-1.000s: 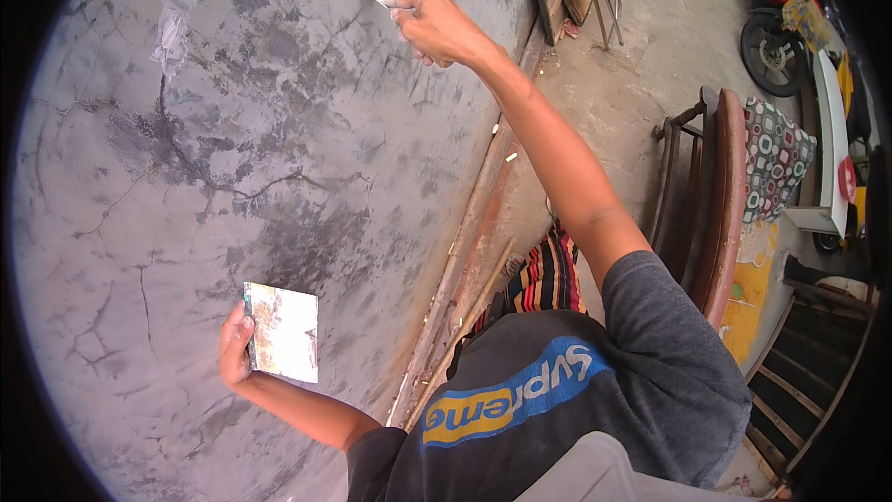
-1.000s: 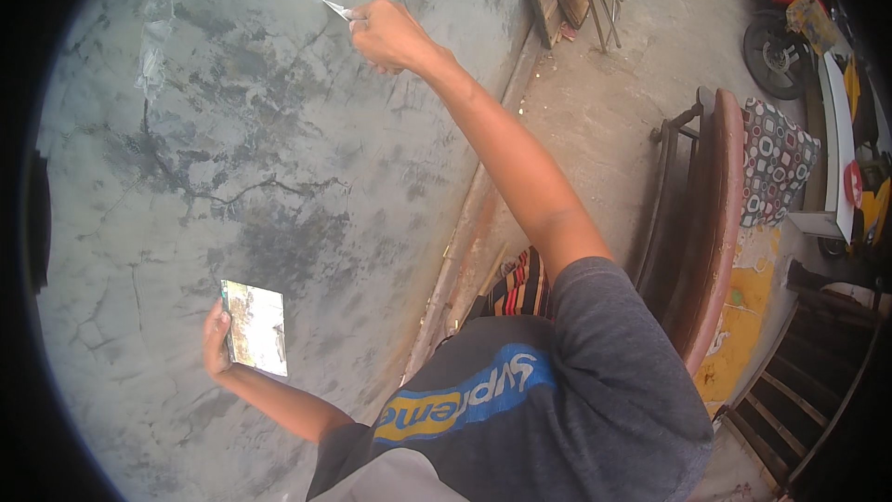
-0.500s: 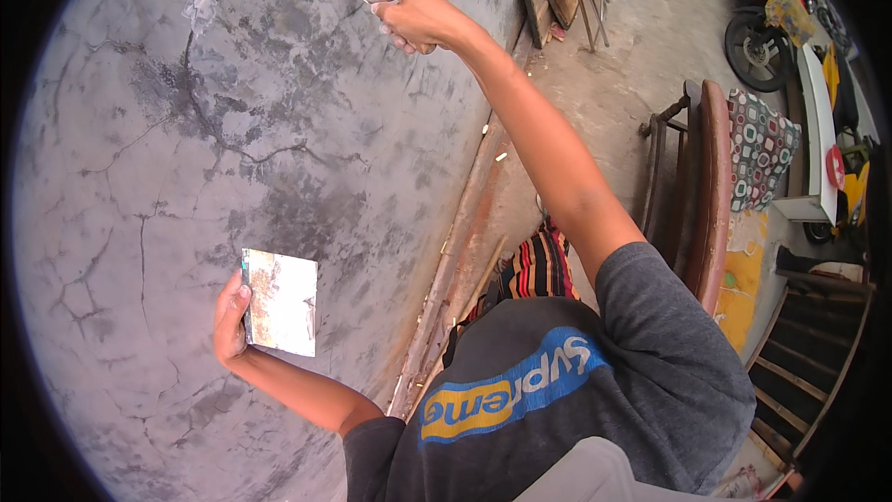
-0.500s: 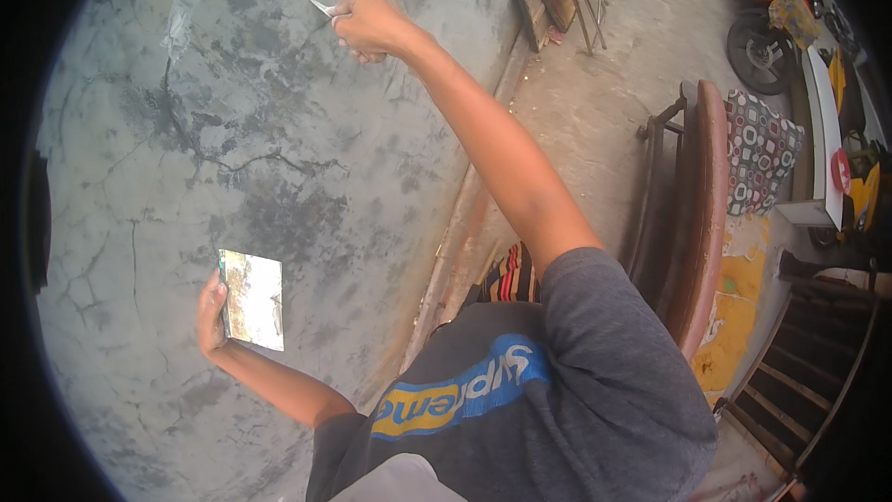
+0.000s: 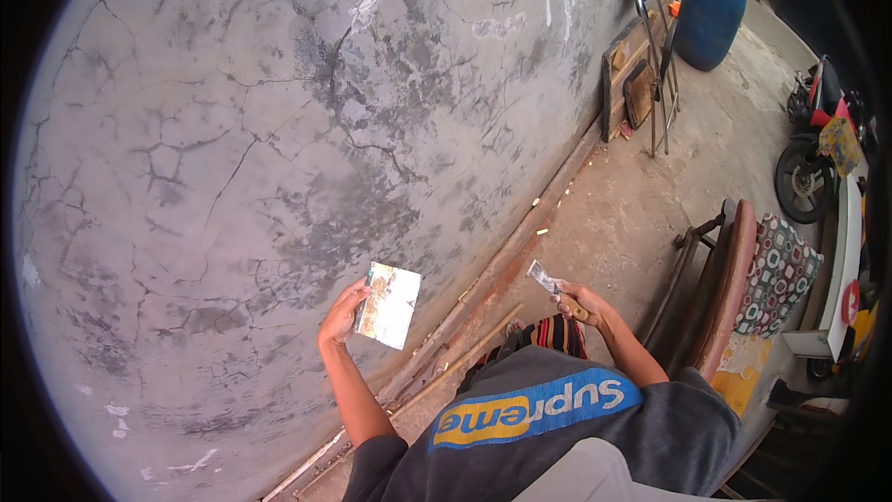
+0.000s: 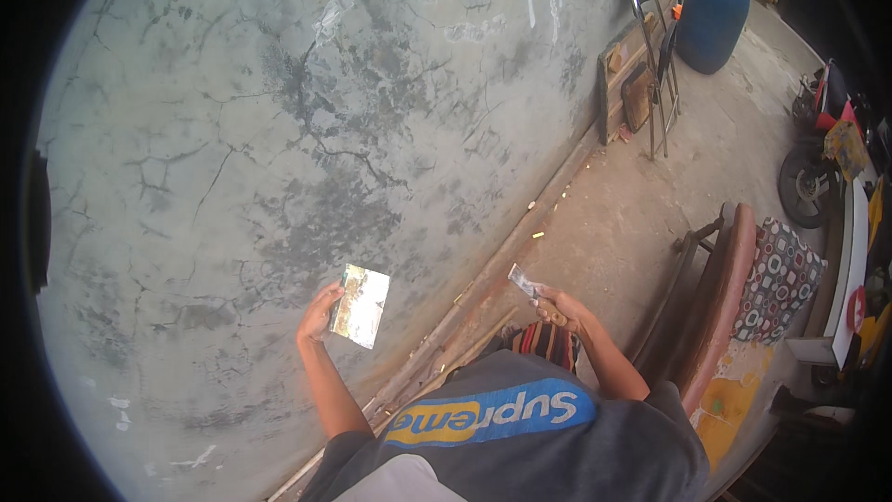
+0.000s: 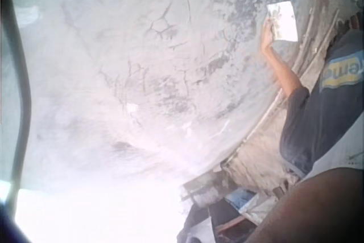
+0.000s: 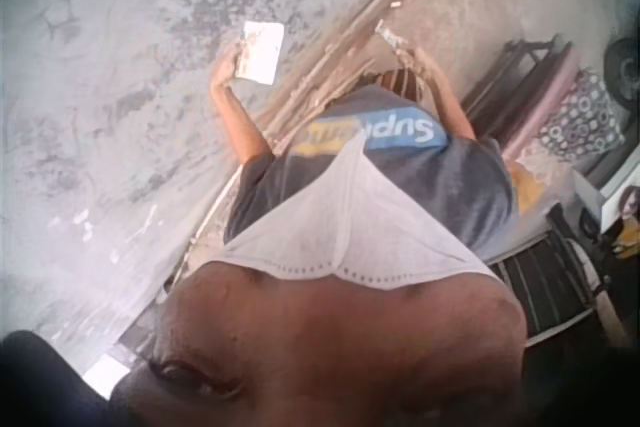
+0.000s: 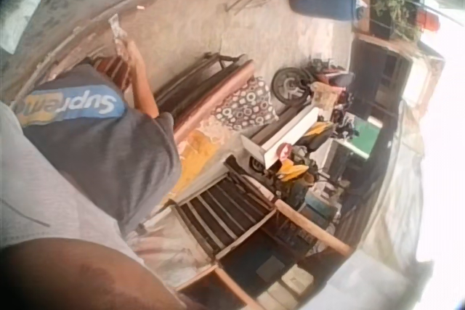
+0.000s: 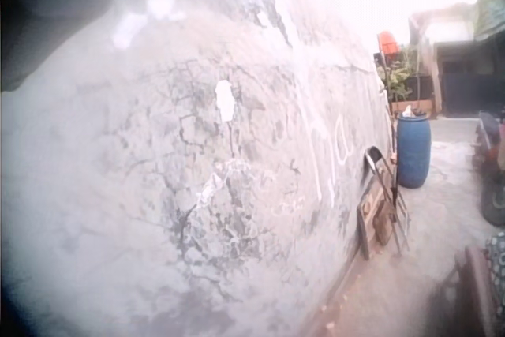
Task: The person applies white wall compound to a cracked concrete wall using a putty knife and a small container. They repeatedly scoop compound and spread it over cracks and patches across the wall surface.
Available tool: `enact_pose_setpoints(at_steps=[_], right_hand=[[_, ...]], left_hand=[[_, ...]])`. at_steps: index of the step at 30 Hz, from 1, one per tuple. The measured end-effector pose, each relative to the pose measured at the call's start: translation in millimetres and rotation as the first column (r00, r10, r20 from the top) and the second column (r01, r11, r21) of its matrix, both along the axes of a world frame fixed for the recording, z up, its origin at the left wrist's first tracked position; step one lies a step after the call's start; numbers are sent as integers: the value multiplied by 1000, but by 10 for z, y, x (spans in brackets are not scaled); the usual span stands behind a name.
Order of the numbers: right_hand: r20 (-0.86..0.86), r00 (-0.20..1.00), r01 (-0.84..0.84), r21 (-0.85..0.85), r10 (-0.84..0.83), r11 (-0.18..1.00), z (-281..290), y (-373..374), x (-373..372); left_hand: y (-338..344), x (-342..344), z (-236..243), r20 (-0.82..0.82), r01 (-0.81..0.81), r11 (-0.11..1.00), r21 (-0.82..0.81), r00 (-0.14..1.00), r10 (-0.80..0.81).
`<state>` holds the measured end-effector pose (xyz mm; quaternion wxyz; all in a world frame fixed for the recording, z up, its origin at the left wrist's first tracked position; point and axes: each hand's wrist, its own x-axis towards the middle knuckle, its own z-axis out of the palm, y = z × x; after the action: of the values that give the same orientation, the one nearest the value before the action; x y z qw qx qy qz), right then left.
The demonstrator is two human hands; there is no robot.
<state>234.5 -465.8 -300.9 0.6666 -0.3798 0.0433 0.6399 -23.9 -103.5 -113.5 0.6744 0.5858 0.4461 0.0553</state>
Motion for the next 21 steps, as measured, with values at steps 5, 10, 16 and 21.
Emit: enact_pose_setpoints(at_steps=[5, 10, 16, 21], right_hand=[[79, 993, 76, 130, -87, 989, 390, 208, 285], [281, 909, 231, 278, -308, 933, 1314, 862, 916], [506, 592, 433, 457, -628, 777, 2089, 1872, 1324], [742, 15, 497, 576, -670, 649, 2127, 2753, 1596]], left_hand=[[-854, -379, -955, 134, -310, 925, -219, 930, 343], [-1290, -123, -896, 87, -408, 871, -275, 891, 445], [-1200, 70, -1059, 101, -360, 905, -225, 915, 390], [-1085, 182, -915, 126, -266, 942, -204, 947, 294]])
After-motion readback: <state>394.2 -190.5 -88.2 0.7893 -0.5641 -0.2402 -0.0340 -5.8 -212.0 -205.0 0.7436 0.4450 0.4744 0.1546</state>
